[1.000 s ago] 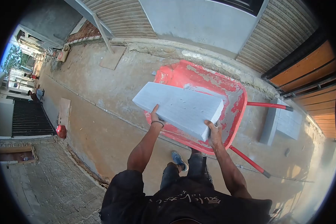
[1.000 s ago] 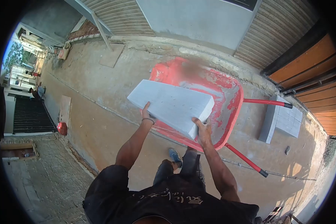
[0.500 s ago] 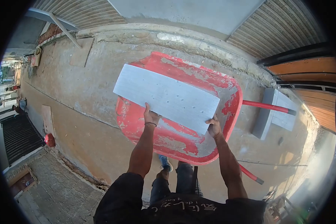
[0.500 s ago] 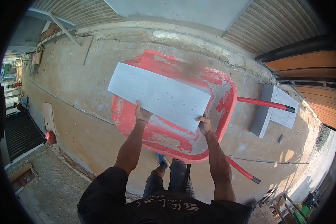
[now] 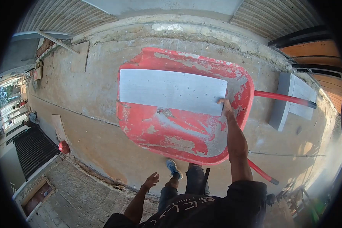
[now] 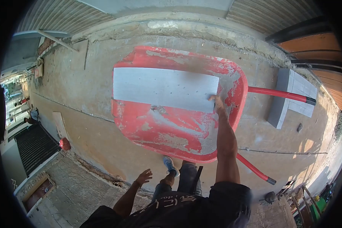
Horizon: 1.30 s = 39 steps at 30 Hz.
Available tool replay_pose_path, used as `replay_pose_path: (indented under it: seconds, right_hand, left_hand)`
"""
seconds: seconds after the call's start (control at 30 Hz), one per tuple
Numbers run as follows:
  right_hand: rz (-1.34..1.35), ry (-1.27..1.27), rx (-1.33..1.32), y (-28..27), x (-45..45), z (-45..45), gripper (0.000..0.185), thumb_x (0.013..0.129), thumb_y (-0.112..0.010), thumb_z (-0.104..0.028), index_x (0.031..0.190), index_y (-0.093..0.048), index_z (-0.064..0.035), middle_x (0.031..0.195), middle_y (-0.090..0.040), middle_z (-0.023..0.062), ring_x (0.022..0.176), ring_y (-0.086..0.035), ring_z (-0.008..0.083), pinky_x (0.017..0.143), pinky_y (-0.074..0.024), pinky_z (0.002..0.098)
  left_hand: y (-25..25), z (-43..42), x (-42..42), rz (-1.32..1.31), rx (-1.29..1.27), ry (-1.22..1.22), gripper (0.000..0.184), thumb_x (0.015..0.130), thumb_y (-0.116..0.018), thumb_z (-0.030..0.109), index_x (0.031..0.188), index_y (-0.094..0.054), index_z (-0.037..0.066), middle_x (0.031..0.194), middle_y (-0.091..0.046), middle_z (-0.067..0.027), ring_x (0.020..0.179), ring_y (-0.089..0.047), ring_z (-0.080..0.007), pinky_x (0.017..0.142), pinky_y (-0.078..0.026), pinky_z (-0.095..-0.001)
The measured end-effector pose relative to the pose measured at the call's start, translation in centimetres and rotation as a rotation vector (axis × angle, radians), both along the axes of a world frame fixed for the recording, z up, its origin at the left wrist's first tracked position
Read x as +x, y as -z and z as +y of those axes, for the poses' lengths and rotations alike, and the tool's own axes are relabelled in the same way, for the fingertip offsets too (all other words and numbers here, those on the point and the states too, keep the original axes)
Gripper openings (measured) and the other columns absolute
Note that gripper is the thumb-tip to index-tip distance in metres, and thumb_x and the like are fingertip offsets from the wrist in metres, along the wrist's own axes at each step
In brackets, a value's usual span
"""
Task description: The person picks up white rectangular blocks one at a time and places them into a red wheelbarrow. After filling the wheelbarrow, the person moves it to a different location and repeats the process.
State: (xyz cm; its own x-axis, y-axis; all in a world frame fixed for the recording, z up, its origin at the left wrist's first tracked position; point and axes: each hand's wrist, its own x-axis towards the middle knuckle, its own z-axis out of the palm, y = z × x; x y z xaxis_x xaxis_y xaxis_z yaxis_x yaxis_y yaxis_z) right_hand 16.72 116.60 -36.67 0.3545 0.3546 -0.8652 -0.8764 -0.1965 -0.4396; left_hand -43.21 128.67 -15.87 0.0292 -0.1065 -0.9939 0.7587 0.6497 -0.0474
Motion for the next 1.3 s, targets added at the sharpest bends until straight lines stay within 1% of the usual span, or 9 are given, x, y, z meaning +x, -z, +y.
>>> replay_pose_path:
  seconds: [0.27, 0.53, 0.7, 0.83, 0.97, 1.1, 1.17, 1.2, 1.3]
  right_hand:
    - [-0.433, -0.316, 0.23, -14.5, -7.2, -2.4, 0.075, 0.081, -0.055, -0.038, 0.14, -0.023, -0.0039, 0.137, -0.037, 0.0183, 0.118, -0.046, 0.0248, 0.102, -0.0307, 0.0373]
    - [0.075, -0.981, 0.302, -24.4, -28.7, -14.1, 0.068, 0.082, -0.056, -0.045, 0.137, -0.035, -0.0103, 0.13, -0.045, 0.0107, 0.121, -0.041, 0.0218, 0.096, -0.0349, 0.0417]
    - [-0.747, -1.794, 0.733, -23.0, -38.8, -23.9, 0.069, 0.087, -0.048, -0.052, 0.133, -0.037, -0.0018, 0.141, -0.032, 0.02, 0.133, -0.025, 0.0337, 0.108, -0.0219, 0.0395]
    - [-0.252, -1.471, 0.31, -24.4, -42.7, -31.4, 0.072, 0.086, -0.047, -0.053, 0.135, -0.035, -0.0018, 0.141, -0.029, 0.0227, 0.134, -0.023, 0.032, 0.108, -0.0213, 0.0382]
    - [-0.278, -1.359, -0.197, -28.5, -45.1, -39.1, 0.06, 0.084, -0.051, -0.051, 0.114, -0.054, 0.0017, 0.109, -0.059, 0.0188, 0.101, -0.058, 0.0291, 0.086, -0.0451, 0.0391]
    - [-0.731, -1.47, -0.194, -24.0, -46.9, -48.8, 0.036, 0.081, -0.055, -0.037, 0.087, -0.065, -0.0022, 0.072, -0.062, 0.0149, 0.065, -0.063, 0.0269, 0.056, -0.0504, 0.0396]
    - [-1.452, -1.7, 0.204, -19.0, -43.6, -48.9, 0.028, 0.077, -0.056, -0.029, 0.079, -0.065, -0.0026, 0.072, -0.063, 0.0187, 0.062, -0.062, 0.0315, 0.056, -0.0508, 0.0398]
    - [-0.991, -1.403, -0.22, -23.5, -45.9, -48.6, 0.024, 0.074, -0.057, -0.024, 0.077, -0.065, -0.0016, 0.077, -0.063, 0.0206, 0.069, -0.063, 0.0333, 0.061, -0.0511, 0.0415]
    - [-1.297, -1.457, -0.374, -19.0, -46.8, -51.1, 0.024, 0.07, -0.06, -0.023, 0.076, -0.066, -0.0013, 0.083, -0.064, 0.0204, 0.082, -0.063, 0.034, 0.073, -0.0507, 0.0418]
  left_hand:
    - [-8.6, -4.0, -7.7, 0.291, 0.257, -0.282, 0.075, 0.081, -0.05, 0.061, 0.14, -0.027, 0.021, 0.131, -0.047, -0.0131, 0.115, -0.048, -0.0334, 0.089, -0.038, -0.0501]
    - [-1.4, -20.4, -10.1, -0.55, 0.461, 0.278, 0.077, 0.082, -0.051, 0.058, 0.138, -0.031, 0.009, 0.138, -0.037, -0.0169, 0.124, -0.039, -0.0313, 0.095, -0.035, -0.051]
    - [-16.0, -24.4, -11.4, -0.147, 0.145, 0.273, 0.079, 0.082, -0.041, 0.066, 0.14, -0.03, 0.015, 0.14, -0.032, -0.0203, 0.124, -0.04, -0.0313, 0.097, -0.033, -0.0526]
    - [-9.3, -31.6, -25.3, -0.004, -0.178, -0.222, 0.076, 0.083, -0.04, 0.066, 0.141, -0.028, 0.018, 0.14, -0.03, -0.0233, 0.122, -0.042, -0.0341, 0.096, -0.034, -0.0553]
    - [-10.8, -34.7, -27.3, -0.229, 0.484, -1.426, 0.065, 0.089, -0.04, 0.051, 0.139, -0.025, 0.011, 0.135, -0.037, -0.0238, 0.118, -0.046, -0.0375, 0.097, -0.038, -0.0484]
    - [-11.0, -34.6, -25.9, -0.221, 0.44, -1.009, 0.057, 0.089, -0.046, 0.042, 0.133, -0.034, 0.009, 0.123, -0.05, -0.022, 0.106, -0.055, -0.0343, 0.089, -0.046, -0.045]
    - [-10.3, -35.2, -23.4, -0.165, 0.494, -0.565, 0.048, 0.088, -0.049, 0.04, 0.126, -0.045, 0.011, 0.116, -0.057, -0.0147, 0.099, -0.059, -0.0297, 0.082, -0.049, -0.0427]
    - [-9.8, -35.0, -23.1, -0.179, 0.457, -0.455, 0.048, 0.088, -0.049, 0.04, 0.126, -0.045, 0.011, 0.116, -0.057, -0.0147, 0.099, -0.059, -0.0297, 0.082, -0.049, -0.0427]
    - [-4.5, -34.6, -20.9, -0.279, 0.569, 0.432, 0.049, 0.085, -0.051, 0.039, 0.121, -0.052, 0.006, 0.112, -0.059, -0.0159, 0.093, -0.061, -0.0275, 0.076, -0.05, -0.0381]
